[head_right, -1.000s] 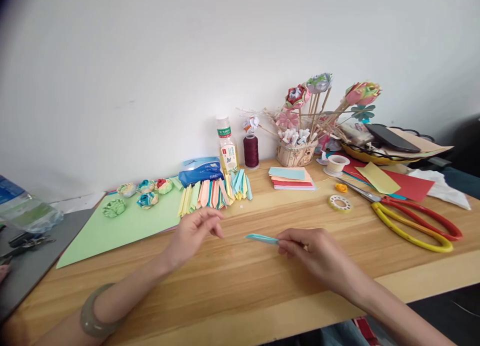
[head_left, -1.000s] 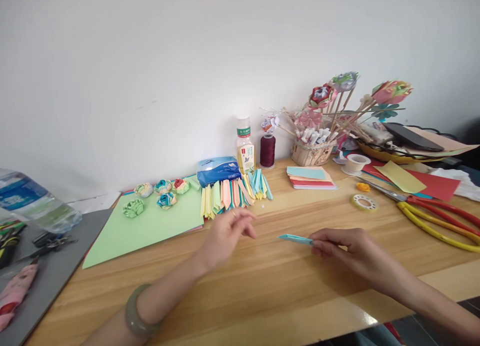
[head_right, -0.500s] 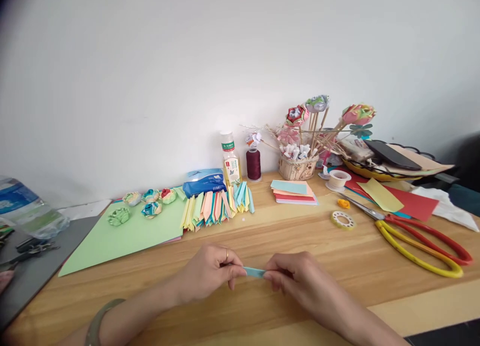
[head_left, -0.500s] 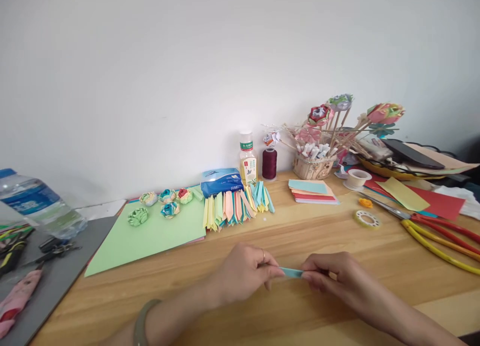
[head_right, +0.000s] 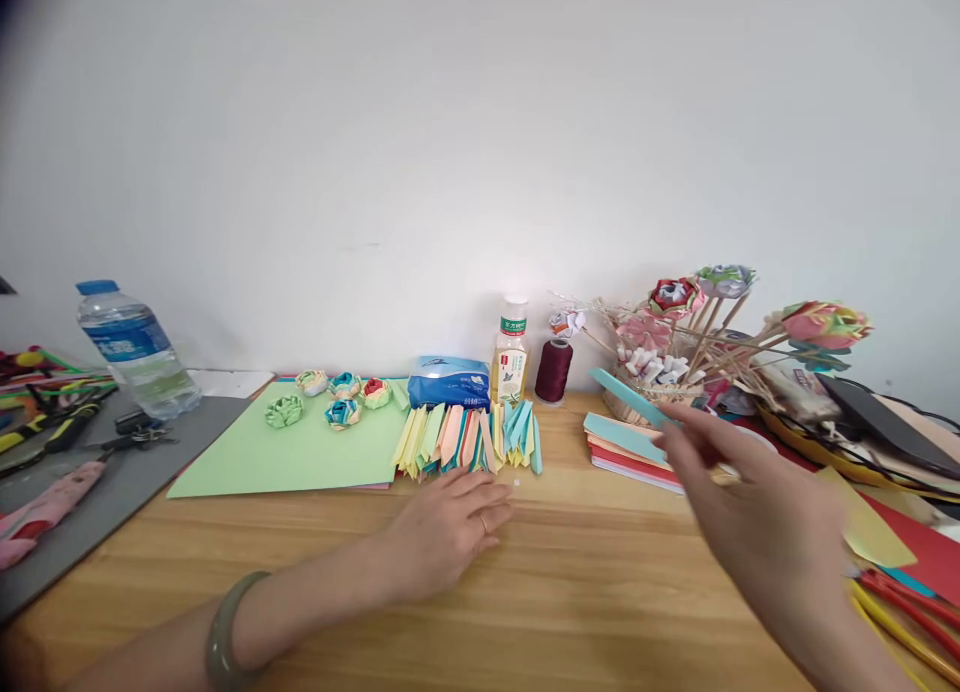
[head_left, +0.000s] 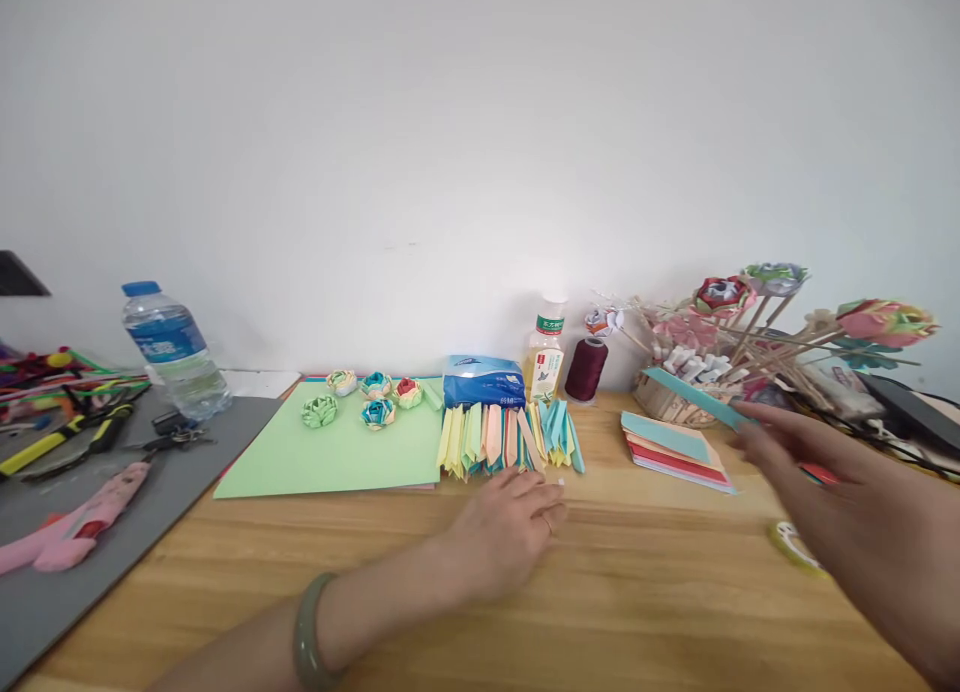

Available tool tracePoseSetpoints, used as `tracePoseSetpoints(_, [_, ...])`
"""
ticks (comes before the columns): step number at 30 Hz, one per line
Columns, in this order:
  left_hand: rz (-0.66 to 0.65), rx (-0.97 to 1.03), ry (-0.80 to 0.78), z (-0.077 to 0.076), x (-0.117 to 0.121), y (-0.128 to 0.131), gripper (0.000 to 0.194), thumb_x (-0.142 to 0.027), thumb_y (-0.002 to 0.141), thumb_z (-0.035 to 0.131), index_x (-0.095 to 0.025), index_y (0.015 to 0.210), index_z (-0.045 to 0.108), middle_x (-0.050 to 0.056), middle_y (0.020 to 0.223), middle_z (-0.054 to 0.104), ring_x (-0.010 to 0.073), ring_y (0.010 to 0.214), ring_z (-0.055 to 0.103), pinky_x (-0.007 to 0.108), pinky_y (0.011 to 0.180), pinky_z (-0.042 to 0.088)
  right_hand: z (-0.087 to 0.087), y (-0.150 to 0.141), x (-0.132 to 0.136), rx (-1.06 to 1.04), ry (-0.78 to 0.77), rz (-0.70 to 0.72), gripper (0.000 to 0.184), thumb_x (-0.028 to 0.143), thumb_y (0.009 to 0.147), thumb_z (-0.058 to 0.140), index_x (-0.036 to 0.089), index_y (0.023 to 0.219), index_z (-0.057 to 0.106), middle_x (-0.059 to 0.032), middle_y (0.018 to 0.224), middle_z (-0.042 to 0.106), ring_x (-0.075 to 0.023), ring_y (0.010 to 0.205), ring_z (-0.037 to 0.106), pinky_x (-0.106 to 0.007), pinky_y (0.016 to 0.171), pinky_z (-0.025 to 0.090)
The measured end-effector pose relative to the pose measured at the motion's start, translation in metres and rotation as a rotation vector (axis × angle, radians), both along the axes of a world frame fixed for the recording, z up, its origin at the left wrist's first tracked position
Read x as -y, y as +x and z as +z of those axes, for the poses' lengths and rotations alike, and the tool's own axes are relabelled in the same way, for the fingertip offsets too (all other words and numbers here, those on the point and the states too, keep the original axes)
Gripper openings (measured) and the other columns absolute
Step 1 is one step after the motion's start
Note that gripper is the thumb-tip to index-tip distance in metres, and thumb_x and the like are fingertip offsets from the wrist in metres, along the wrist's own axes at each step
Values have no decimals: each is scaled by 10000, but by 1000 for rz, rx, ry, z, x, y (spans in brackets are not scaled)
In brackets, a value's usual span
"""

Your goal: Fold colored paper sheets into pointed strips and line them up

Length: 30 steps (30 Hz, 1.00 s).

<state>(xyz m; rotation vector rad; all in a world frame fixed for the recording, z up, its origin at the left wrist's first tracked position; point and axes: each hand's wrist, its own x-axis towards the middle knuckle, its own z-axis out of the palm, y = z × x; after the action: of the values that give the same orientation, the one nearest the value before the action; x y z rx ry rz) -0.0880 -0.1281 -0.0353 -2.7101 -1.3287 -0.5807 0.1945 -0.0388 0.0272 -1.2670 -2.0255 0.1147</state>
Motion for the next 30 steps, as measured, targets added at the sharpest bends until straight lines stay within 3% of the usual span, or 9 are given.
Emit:
tracePoseSetpoints(1, [-4, -94, 46, -4, -2, 1, 331, -243, 945, 427, -128, 1234, 540, 89, 1343, 502, 253, 1249, 437, 431, 1044, 321, 1, -22, -1, -14, 112, -143, 373, 468, 876, 440, 264, 1133, 618, -93, 867, 715, -297, 714, 662, -356, 545, 457])
tracePoseSetpoints(2, [17, -167, 70, -7, -5, 1, 365, -272, 953, 414, -127, 1277, 498, 85, 1390, 445, 250, 1298, 377, 445, 1066, 292, 0, -45, -1, 28, 131, -126, 373, 448, 888, 409, 232, 1078, 647, -96, 858, 719, -278, 682, 661, -342, 546, 450])
tracePoseSetpoints(4, [106, -272, 79, -11, -10, 0, 426, -327, 962, 391, -110, 1324, 442, 95, 1421, 390, 245, 1338, 314, 459, 1080, 272, -6, -88, -1, 237, 19, 144, 373, 393, 917, 351, 221, 998, 672, -74, 817, 725, -226, 628, 657, -305, 564, 449])
tracePoseSetpoints(7, [226, -366, 72, -13, -18, -6, 458, -346, 965, 373, -101, 1350, 410, 115, 1428, 367, 245, 1347, 299, 470, 1079, 275, -15, -112, -10, 297, -23, 175, 379, 397, 924, 351, 242, 878, 693, -32, 702, 714, -221, 650, 667, -281, 560, 445])
tracePoseSetpoints(14, [213, -370, 120, -16, -18, -9, 477, -409, 956, 374, -141, 1348, 422, 136, 1443, 338, 267, 1348, 294, 497, 1063, 282, -28, -24, -71, 360, -33, -1, 453, 397, 887, 331, 154, 1186, 569, -157, 1155, 638, -335, 1011, 614, -449, 781, 487])
tracePoseSetpoints(17, [238, -345, 70, -19, -19, -8, 520, -471, 934, 394, -152, 1344, 432, 138, 1437, 353, 294, 1332, 320, 506, 1048, 295, -47, 3, -84, 429, -35, 38, 572, 481, 813, 458, 115, 1248, 514, -195, 1282, 543, -339, 1184, 500, -463, 937, 426])
tracePoseSetpoints(20, [239, -337, 29, -21, -22, -9, 533, -488, 938, 365, -147, 1341, 436, 137, 1443, 339, 299, 1341, 299, 531, 1053, 275, -66, 10, -84, 482, -20, 86, 578, 512, 810, 483, 153, 1262, 503, -160, 1365, 470, -323, 1298, 361, -496, 1024, 341])
tracePoseSetpoints(24, [230, -324, 61, -20, -21, -10, 515, -480, 933, 386, -156, 1328, 450, 138, 1458, 306, 295, 1358, 262, 546, 1062, 248, -76, 9, -71, 524, -18, 151, 373, 339, 903, 398, 197, 1206, 563, -108, 1280, 567, -262, 1235, 464, -447, 1011, 384])
tracePoseSetpoints(30, [69, -314, 244, -14, -13, -5, 391, -372, 966, 367, -166, 1275, 491, 85, 1453, 344, 283, 1361, 255, 504, 1051, 284, -75, 11, -51, 481, 9, 130, 343, 234, 907, 375, 187, 1130, 632, -107, 1166, 645, -257, 1044, 618, -415, 853, 519])
